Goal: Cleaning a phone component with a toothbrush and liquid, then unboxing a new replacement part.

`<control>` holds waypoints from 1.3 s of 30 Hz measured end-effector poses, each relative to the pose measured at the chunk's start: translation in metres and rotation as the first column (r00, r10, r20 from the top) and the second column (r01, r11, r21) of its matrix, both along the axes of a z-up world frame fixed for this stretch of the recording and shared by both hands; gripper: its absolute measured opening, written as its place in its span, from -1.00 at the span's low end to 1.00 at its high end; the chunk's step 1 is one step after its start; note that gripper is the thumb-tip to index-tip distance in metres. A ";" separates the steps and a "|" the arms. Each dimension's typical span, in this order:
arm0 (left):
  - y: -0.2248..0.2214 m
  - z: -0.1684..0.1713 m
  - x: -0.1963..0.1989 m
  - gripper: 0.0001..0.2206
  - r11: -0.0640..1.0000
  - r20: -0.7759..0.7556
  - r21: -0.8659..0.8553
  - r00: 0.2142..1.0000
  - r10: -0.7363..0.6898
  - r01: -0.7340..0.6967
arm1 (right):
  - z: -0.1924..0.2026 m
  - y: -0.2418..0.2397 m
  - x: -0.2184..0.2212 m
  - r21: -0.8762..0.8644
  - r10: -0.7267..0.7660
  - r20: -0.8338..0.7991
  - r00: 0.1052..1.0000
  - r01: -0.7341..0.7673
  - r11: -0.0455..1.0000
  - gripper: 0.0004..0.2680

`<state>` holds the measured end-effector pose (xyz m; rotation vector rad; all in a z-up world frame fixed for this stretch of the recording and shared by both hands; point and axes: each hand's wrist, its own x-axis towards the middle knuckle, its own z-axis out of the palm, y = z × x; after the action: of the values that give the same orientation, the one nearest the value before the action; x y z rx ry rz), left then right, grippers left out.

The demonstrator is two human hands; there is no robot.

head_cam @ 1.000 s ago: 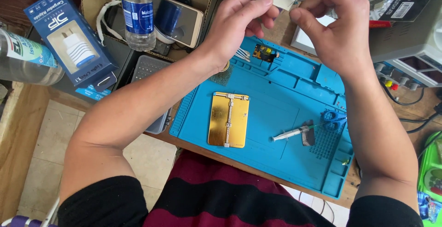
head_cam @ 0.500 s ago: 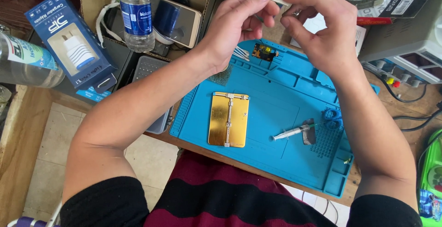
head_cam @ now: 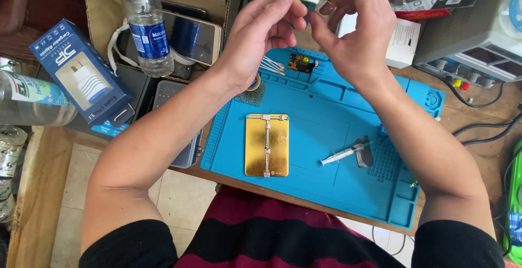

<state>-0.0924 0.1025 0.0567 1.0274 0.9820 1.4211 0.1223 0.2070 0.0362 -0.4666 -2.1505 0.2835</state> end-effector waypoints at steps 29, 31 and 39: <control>0.017 0.039 -0.011 -0.86 0.368 -0.330 0.862 -0.163 0.930 0.349 | -0.002 0.006 0.013 -0.150 0.168 -0.086 0.982 -0.180 0.972 -0.87; 0.020 0.035 -0.011 -0.87 0.364 -0.320 0.864 -0.180 0.930 0.347 | -0.001 0.004 0.014 -0.204 0.184 -0.090 0.979 -0.199 0.959 -0.87; 0.026 0.024 -0.020 -0.88 0.378 -0.330 0.851 -0.189 0.925 0.363 | 0.013 0.002 0.025 -0.511 0.345 -0.129 0.930 -0.360 0.780 -0.81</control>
<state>-0.1128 0.1281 0.0803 3.2716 1.9069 1.4442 0.1473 0.2092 0.0496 -0.3498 -2.1056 1.1122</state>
